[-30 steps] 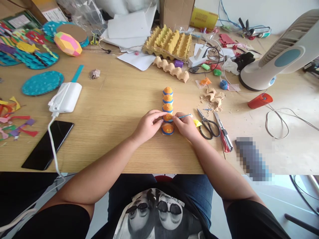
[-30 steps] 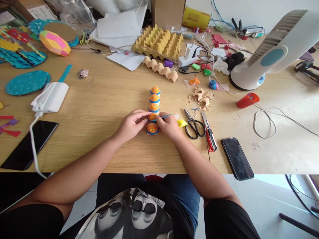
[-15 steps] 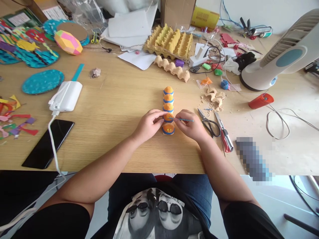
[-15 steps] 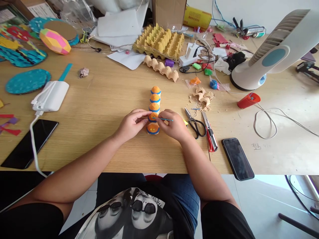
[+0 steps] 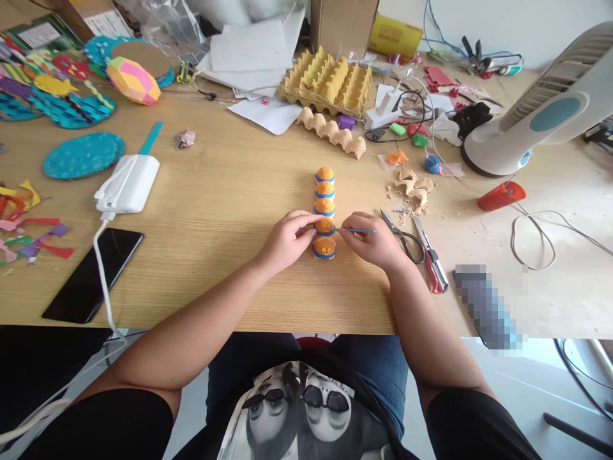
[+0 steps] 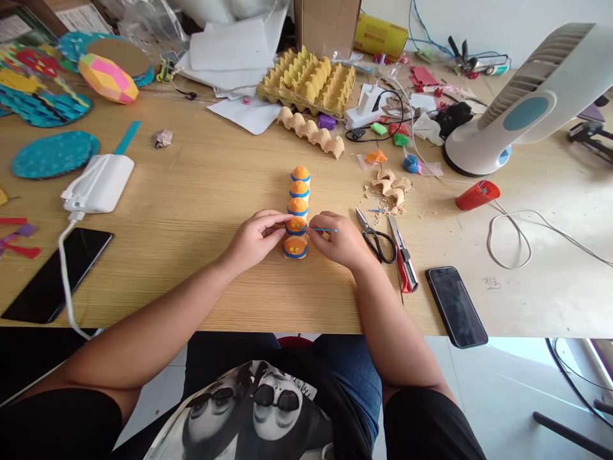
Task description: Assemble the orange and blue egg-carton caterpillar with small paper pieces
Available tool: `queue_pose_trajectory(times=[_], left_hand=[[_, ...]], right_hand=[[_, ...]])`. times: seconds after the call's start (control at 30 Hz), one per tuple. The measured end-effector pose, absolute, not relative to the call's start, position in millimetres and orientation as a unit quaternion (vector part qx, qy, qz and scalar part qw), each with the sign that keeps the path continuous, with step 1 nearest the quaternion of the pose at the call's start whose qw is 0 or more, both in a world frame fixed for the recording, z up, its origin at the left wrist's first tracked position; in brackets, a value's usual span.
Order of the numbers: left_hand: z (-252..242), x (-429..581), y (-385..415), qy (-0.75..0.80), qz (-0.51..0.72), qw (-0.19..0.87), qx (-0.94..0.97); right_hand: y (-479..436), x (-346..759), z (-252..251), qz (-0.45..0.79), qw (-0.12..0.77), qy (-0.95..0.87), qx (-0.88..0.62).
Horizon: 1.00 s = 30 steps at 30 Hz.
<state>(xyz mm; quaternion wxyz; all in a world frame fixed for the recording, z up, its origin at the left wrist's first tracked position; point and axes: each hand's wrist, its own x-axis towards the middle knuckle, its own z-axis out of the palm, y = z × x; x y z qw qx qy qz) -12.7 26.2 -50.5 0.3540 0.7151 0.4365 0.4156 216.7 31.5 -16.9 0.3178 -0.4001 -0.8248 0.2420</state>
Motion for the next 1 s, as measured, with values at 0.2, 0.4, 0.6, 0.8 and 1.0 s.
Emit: queue_pose_trajectory(times=[0.2,0.4,0.6,0.8,1.0], left_hand=[[-52.0,-12.1,26.2,0.43,0.421,0.356,0.715],[-50.8,-11.8,25.9,0.431,0.418,0.356,0.716],[-50.3,-12.1,25.8,0.429,0.418,0.355,0.718],[-50.7,-12.1,25.7,0.434,0.418,0.352,0.716],[-51.8,-12.1,25.5,0.431,0.419,0.355,0.715]], right_hand=[[32.4,215.2,-19.4,0.255,0.314,-0.825,-0.395],[32.1,213.7,-21.1,0.257,0.303,-0.821,-0.41],[32.0,212.2,-20.5,0.26,0.296,-0.82,-0.416],[31.2,211.7,-19.5,0.268,0.293,-0.813,-0.425],[30.8,210.4,-19.7,0.276,0.297,-0.806,-0.432]])
